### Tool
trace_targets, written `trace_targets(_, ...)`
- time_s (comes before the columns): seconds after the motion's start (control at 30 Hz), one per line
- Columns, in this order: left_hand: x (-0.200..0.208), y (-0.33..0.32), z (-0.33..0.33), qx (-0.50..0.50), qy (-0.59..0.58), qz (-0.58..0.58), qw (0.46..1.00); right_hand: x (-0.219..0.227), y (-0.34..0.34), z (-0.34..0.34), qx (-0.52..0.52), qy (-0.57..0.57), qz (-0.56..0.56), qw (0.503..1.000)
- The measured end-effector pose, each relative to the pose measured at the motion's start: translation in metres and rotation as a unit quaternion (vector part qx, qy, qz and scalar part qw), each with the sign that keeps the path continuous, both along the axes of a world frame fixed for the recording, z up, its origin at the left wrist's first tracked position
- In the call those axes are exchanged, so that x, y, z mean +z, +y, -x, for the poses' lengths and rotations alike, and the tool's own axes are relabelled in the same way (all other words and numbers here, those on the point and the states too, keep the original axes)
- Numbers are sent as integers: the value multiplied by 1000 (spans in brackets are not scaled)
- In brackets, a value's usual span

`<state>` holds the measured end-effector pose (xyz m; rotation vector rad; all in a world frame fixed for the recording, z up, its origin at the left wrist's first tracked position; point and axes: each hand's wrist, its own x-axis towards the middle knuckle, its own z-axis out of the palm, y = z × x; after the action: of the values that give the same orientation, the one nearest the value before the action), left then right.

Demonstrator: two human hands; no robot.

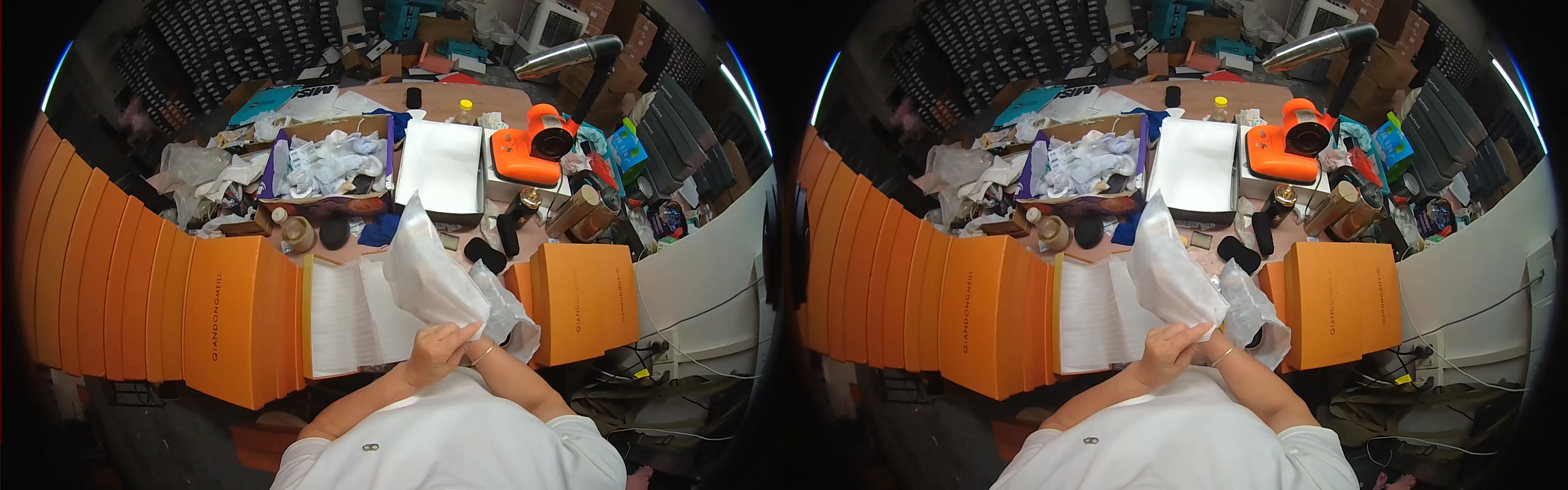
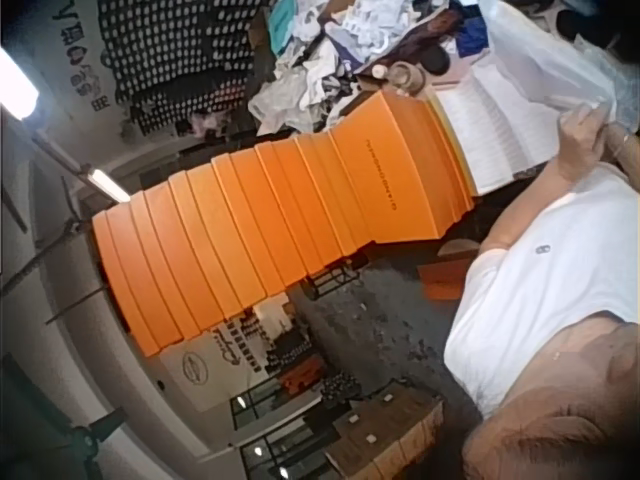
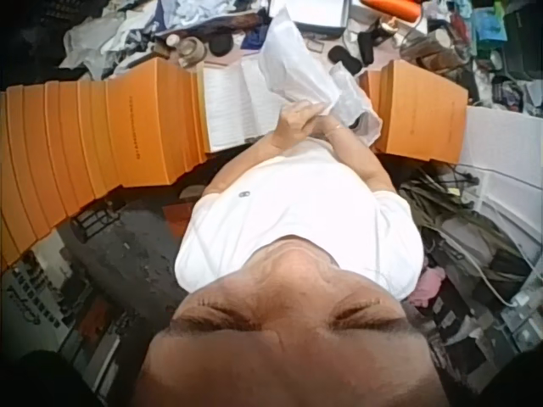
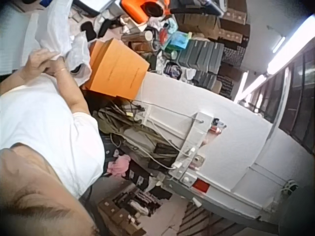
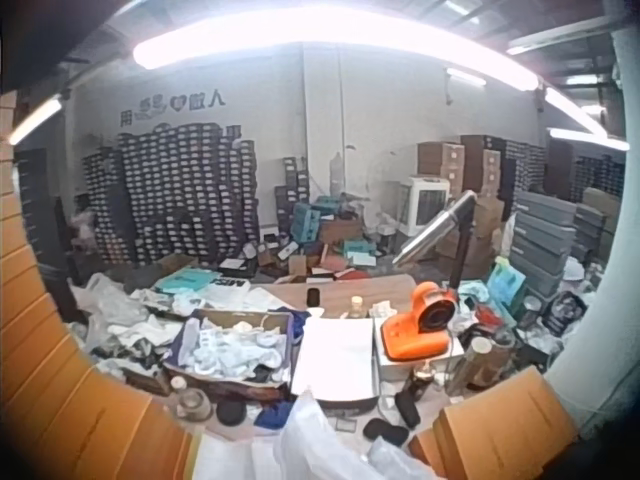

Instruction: The recorder is wrapping shoes in protective paper and placing them into branded boxes at a workshop station.

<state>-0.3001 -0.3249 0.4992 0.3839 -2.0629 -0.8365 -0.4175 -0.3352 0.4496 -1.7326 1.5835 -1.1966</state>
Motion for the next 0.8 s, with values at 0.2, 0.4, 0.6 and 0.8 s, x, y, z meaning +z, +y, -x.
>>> trace_targets(0.2, -11, 23, -8, 81, -81, -77, 991, -18, 8, 32, -8, -410, -104, 906)
trace_targets(0.4, -33, 9, -34, 35, 171, -727, 663, -10, 22, -6, 34, -33, -9, 999)
trace_targets(0.6, -36, -5, -34, 19, 281, -757, 589, 2, 34, -36, 20, 113, 16, 993)
trace_targets(0.8, -60, -55, -56, 70, 228, -690, 684, 39, 103, -33, -74, 99, -44, 991)
